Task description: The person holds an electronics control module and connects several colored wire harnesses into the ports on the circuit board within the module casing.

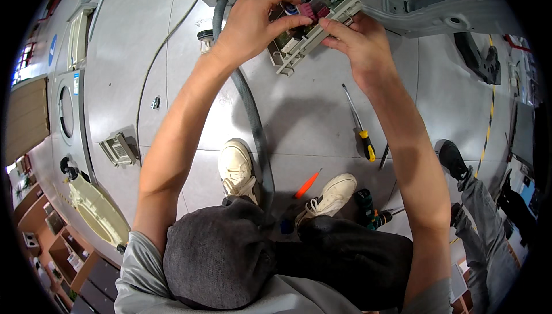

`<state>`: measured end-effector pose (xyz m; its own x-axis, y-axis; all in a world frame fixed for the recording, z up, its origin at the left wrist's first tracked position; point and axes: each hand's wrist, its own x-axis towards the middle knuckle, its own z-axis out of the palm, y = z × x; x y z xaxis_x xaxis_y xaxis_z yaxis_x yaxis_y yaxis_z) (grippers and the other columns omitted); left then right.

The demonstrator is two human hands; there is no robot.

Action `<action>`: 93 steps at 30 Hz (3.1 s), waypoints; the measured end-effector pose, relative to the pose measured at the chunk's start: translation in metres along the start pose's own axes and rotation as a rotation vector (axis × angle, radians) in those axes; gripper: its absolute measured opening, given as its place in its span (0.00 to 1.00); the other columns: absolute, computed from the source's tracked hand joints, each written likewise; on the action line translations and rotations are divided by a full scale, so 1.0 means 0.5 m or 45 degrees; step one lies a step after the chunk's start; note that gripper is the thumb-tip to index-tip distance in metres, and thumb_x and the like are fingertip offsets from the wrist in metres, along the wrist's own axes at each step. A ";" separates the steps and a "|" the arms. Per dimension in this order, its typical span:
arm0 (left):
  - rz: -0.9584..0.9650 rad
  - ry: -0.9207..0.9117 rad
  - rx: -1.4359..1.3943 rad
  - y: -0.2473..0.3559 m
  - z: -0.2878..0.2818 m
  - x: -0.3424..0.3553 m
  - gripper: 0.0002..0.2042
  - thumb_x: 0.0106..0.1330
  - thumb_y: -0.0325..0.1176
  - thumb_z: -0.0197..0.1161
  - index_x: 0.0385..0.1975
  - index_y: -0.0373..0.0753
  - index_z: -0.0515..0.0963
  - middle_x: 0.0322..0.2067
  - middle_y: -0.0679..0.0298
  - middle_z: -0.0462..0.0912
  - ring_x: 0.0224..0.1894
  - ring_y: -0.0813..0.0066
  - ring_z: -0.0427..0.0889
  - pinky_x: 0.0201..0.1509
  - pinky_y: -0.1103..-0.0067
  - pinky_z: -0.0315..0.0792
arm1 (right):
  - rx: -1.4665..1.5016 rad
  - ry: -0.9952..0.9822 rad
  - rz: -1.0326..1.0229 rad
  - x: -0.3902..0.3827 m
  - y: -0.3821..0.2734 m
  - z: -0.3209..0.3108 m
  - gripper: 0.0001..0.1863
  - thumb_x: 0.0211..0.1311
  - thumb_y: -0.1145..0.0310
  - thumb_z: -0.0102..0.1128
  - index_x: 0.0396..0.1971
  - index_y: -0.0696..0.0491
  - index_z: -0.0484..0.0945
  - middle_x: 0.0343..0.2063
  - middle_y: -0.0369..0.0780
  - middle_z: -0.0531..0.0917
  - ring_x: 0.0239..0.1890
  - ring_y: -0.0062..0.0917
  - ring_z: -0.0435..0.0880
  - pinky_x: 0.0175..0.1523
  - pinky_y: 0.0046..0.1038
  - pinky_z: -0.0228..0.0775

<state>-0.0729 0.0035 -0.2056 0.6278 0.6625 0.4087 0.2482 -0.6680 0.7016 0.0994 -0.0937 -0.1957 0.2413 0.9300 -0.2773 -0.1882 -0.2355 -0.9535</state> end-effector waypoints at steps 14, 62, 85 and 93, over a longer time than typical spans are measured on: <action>0.022 -0.164 -0.122 -0.034 -0.009 -0.010 0.08 0.63 0.31 0.62 0.38 0.34 0.79 0.47 0.63 0.71 0.39 0.76 0.76 0.42 0.81 0.71 | 0.157 -0.019 0.028 0.006 0.012 -0.018 0.19 0.57 0.70 0.63 0.47 0.59 0.72 0.43 0.41 0.80 0.47 0.27 0.80 0.52 0.31 0.73; 0.085 -0.271 -0.089 0.032 -0.018 0.070 0.10 0.55 0.26 0.62 0.37 0.34 0.75 0.29 0.56 0.76 0.33 0.60 0.77 0.38 0.71 0.71 | 0.129 -0.105 0.040 0.013 0.009 -0.025 0.21 0.56 0.72 0.63 0.50 0.58 0.71 0.45 0.39 0.79 0.47 0.24 0.78 0.51 0.31 0.73; 0.035 -0.048 -0.018 -0.026 0.004 -0.001 0.11 0.56 0.31 0.67 0.37 0.36 0.77 0.36 0.64 0.78 0.31 0.71 0.75 0.37 0.79 0.70 | 0.200 -0.012 0.074 0.018 0.021 -0.019 0.19 0.57 0.73 0.61 0.49 0.59 0.71 0.45 0.41 0.79 0.48 0.27 0.79 0.54 0.34 0.70; -0.461 0.122 -0.370 -0.044 -0.033 -0.018 0.12 0.63 0.35 0.63 0.40 0.33 0.77 0.33 0.68 0.78 0.31 0.82 0.71 0.37 0.84 0.66 | 0.352 0.130 0.067 0.026 0.016 -0.020 0.17 0.56 0.77 0.60 0.47 0.60 0.72 0.43 0.43 0.80 0.48 0.32 0.79 0.55 0.37 0.70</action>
<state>-0.0959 0.0177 -0.2150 0.4649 0.8726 0.1500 0.2134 -0.2748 0.9375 0.1106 -0.0862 -0.2083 0.3163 0.8819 -0.3495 -0.4516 -0.1840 -0.8731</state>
